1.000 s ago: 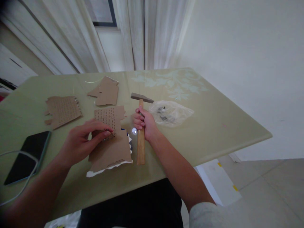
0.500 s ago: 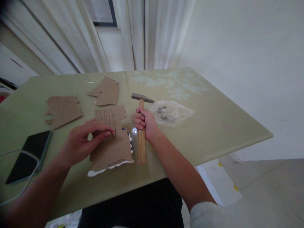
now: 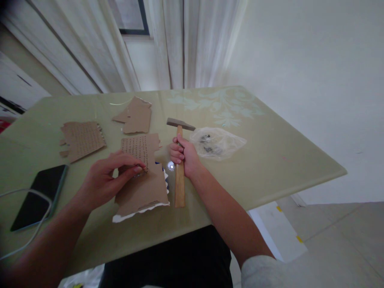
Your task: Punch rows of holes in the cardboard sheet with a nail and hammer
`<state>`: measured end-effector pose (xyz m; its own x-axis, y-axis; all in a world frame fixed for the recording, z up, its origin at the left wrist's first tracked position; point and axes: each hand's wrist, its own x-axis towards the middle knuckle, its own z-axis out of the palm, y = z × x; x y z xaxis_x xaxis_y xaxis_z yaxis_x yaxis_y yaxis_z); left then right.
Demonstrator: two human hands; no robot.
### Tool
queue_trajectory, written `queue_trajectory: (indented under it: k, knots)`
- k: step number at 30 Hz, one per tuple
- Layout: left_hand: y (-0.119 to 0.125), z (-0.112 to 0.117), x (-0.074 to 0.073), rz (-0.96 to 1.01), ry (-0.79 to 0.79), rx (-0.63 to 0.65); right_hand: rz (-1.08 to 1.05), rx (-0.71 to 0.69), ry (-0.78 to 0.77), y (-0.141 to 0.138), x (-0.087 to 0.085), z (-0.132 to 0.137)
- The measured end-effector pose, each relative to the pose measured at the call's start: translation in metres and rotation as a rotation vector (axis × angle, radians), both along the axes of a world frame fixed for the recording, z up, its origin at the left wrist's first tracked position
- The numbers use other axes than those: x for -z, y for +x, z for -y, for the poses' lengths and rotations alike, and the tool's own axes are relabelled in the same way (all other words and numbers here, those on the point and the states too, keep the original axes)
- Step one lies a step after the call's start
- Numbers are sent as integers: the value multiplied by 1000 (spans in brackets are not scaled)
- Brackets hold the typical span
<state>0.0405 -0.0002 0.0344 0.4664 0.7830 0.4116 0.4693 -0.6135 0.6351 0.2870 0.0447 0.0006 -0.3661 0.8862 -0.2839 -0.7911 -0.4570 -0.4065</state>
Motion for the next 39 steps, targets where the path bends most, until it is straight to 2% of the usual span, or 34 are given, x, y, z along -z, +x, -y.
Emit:
queue_trajectory:
  k: [39]
  knots:
    - [1,4,-2,-19,16,1,30,4,3,0,-2,1]
